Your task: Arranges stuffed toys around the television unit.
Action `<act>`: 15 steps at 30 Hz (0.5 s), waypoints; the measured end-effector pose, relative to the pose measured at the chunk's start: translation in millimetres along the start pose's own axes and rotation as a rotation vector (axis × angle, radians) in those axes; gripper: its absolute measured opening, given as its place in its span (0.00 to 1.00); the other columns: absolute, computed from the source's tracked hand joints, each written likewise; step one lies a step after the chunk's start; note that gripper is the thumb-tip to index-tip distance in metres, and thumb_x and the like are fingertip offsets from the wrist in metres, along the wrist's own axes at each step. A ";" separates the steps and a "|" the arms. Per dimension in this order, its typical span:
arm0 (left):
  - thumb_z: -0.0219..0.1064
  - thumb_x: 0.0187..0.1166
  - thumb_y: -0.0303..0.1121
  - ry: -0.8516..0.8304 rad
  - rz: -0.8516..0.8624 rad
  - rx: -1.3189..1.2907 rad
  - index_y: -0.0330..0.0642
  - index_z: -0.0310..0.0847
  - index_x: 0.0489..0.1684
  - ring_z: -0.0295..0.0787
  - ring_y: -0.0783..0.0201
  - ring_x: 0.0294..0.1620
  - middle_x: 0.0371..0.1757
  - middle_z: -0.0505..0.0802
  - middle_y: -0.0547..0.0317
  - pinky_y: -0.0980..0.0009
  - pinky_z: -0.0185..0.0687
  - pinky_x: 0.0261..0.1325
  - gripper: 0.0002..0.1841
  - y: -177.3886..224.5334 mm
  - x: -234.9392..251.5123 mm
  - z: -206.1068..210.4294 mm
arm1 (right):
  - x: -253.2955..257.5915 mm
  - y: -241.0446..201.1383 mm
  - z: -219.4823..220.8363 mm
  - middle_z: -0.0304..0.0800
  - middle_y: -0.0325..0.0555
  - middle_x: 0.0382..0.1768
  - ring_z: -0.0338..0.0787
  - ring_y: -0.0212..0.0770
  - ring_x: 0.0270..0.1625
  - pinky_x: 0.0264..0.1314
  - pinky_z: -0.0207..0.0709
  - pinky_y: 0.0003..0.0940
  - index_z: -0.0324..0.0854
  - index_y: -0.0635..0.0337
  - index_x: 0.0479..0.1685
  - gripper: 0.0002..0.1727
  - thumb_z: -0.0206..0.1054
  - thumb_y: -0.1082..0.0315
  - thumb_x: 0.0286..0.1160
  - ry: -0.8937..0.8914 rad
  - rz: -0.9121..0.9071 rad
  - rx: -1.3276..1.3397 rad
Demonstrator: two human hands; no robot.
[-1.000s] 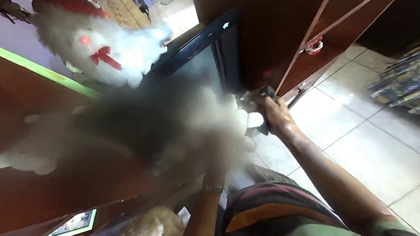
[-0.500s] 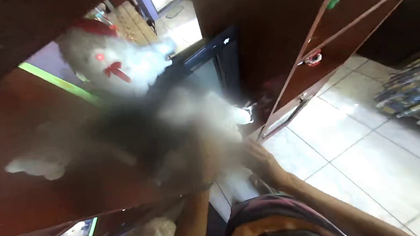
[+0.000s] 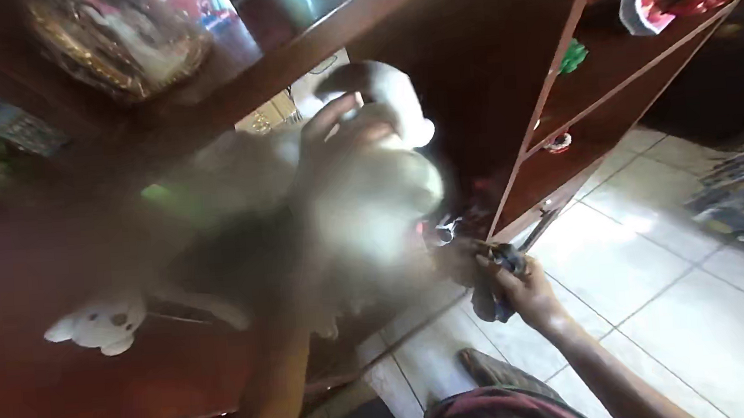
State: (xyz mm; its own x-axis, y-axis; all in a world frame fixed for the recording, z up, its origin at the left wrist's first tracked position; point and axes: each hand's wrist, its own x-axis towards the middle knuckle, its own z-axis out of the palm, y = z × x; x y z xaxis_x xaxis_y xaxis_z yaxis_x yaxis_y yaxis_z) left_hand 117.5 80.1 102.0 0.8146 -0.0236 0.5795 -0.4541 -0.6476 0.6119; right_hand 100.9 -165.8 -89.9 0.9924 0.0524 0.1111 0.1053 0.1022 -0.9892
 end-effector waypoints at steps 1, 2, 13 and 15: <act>0.66 0.76 0.22 -0.075 0.247 0.002 0.29 0.86 0.55 0.85 0.71 0.61 0.61 0.90 0.49 0.77 0.77 0.67 0.12 -12.9 16.7 6.9 | -4.0 6.0 1.0 0.83 0.18 0.19 0.79 0.15 0.18 0.23 0.78 0.15 0.81 0.53 0.38 0.04 0.63 0.64 0.74 -0.003 0.018 -0.013; 0.63 0.81 0.25 -0.136 0.470 0.022 0.31 0.87 0.57 0.76 0.60 0.78 0.73 0.83 0.40 0.68 0.68 0.83 0.13 -22.7 36.6 13.5 | -7.7 12.1 1.0 0.84 0.19 0.20 0.81 0.14 0.20 0.26 0.79 0.14 0.82 0.55 0.38 0.06 0.64 0.63 0.74 -0.011 0.014 -0.038; 0.74 0.73 0.36 -0.090 0.400 0.017 0.26 0.76 0.70 0.80 0.58 0.76 0.72 0.85 0.40 0.63 0.71 0.83 0.29 -82.0 121.7 25.3 | -7.6 44.8 -28.2 0.89 0.24 0.24 0.86 0.18 0.24 0.31 0.83 0.18 0.84 0.57 0.42 0.08 0.64 0.64 0.73 0.020 0.208 -0.053; 0.77 0.68 0.28 -0.105 0.073 0.102 0.23 0.71 0.70 0.84 0.66 0.65 0.62 0.88 0.43 0.71 0.76 0.72 0.31 -56.0 118.1 31.9 | -7.6 48.2 -32.6 0.87 0.23 0.21 0.83 0.18 0.20 0.25 0.80 0.18 0.84 0.54 0.39 0.07 0.64 0.63 0.73 0.044 0.242 -0.049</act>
State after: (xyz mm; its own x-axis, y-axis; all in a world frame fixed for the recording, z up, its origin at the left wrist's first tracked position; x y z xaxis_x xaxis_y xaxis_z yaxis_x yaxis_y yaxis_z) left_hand 250.7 89.3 119.0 0.8164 -0.1491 0.5579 -0.4787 -0.7150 0.5095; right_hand 100.5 -193.7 -141.6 0.9908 0.0260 -0.1325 -0.1335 0.0436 -0.9901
